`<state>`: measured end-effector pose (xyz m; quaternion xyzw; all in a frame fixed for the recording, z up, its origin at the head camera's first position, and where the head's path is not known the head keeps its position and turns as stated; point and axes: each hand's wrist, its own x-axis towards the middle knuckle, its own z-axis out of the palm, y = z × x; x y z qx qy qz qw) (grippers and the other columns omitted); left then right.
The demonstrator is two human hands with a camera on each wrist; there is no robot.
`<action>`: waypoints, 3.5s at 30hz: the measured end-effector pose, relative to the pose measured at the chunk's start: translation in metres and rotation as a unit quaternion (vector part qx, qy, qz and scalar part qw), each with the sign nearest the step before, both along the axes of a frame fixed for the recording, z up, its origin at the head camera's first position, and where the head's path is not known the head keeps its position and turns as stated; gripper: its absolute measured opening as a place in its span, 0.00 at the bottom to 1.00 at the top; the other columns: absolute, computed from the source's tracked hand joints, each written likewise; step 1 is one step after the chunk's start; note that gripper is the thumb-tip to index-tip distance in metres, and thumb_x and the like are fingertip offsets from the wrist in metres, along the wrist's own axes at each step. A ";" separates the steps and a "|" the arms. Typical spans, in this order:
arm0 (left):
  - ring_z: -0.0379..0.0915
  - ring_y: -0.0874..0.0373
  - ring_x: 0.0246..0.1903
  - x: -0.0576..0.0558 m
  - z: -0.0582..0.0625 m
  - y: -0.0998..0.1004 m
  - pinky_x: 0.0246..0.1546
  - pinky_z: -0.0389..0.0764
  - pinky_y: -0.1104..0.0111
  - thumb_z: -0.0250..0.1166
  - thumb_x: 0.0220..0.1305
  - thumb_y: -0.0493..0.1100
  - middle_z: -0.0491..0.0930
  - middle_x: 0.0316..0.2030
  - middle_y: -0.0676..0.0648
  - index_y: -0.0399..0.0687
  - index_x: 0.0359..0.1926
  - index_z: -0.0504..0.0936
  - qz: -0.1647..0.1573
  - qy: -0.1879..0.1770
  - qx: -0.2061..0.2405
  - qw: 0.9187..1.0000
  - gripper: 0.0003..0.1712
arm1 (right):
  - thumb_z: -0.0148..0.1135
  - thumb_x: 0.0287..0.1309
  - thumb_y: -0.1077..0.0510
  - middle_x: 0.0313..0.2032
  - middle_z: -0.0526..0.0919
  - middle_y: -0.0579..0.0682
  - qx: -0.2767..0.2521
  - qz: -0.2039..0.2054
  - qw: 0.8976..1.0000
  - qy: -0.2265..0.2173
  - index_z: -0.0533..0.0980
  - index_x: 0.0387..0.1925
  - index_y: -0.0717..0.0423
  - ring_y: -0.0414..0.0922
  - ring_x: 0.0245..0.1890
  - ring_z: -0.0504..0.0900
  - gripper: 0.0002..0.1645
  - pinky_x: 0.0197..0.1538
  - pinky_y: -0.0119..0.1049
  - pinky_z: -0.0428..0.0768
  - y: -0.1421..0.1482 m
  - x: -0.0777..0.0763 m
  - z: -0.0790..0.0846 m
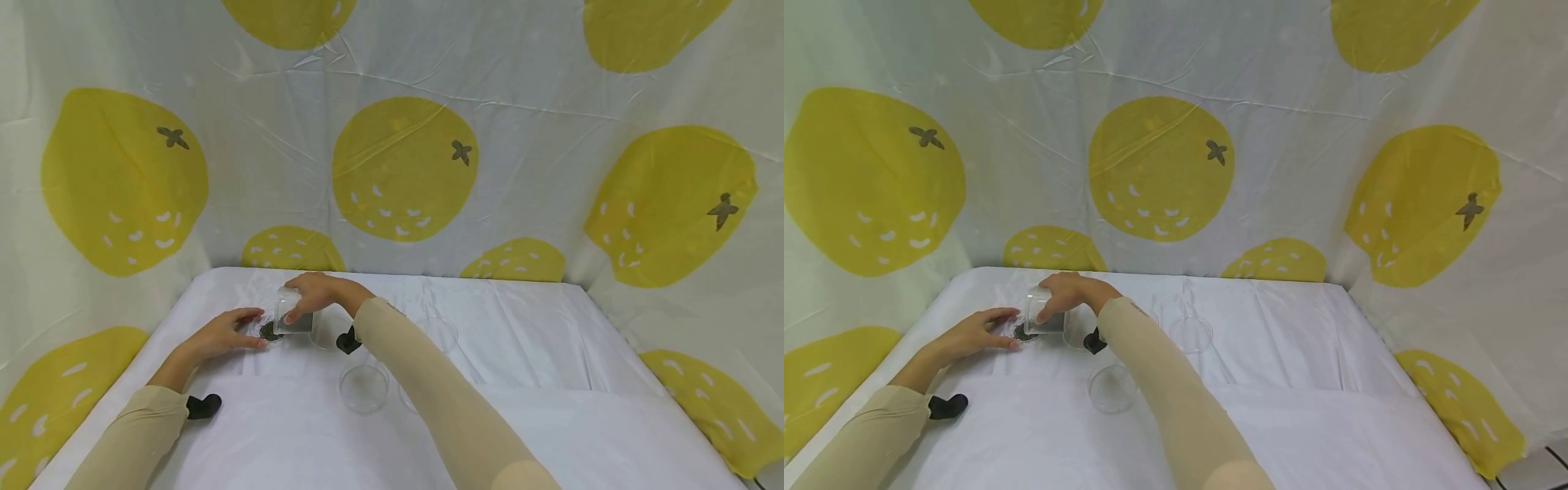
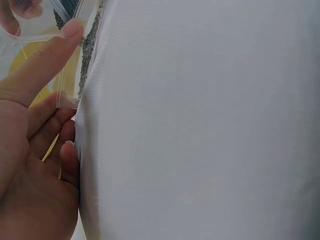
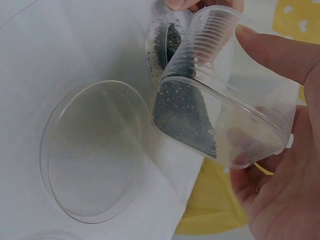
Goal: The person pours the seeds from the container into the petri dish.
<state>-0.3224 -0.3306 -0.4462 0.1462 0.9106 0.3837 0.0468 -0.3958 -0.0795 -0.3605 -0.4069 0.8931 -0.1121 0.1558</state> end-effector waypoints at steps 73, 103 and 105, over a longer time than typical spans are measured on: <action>0.53 0.29 0.72 0.009 -0.006 0.004 0.69 0.53 0.35 0.82 0.53 0.54 0.66 0.70 0.28 0.33 0.71 0.71 0.008 0.003 -0.011 1.000 0.51 | 0.81 0.51 0.60 0.58 0.72 0.56 -0.405 -0.119 0.878 -0.226 0.60 0.58 0.53 0.46 0.54 0.73 0.43 0.51 0.41 0.78 0.043 0.013 -0.024; 0.53 0.29 0.72 0.015 -0.004 0.000 0.70 0.53 0.36 0.81 0.54 0.54 0.67 0.69 0.28 0.32 0.71 0.71 0.011 0.018 -0.015 1.000 0.51 | 0.80 0.53 0.59 0.64 0.70 0.59 -0.411 -0.131 0.884 -0.178 0.56 0.62 0.53 0.51 0.64 0.71 0.46 0.58 0.47 0.78 0.122 0.013 0.012; 0.53 0.29 0.72 0.015 -0.004 0.000 0.70 0.53 0.36 0.82 0.54 0.54 0.67 0.69 0.27 0.31 0.71 0.71 0.009 0.019 -0.012 1.000 0.51 | 0.80 0.53 0.59 0.63 0.70 0.58 -0.414 -0.132 0.884 -0.175 0.56 0.61 0.53 0.51 0.63 0.71 0.45 0.57 0.47 0.78 0.130 0.014 0.013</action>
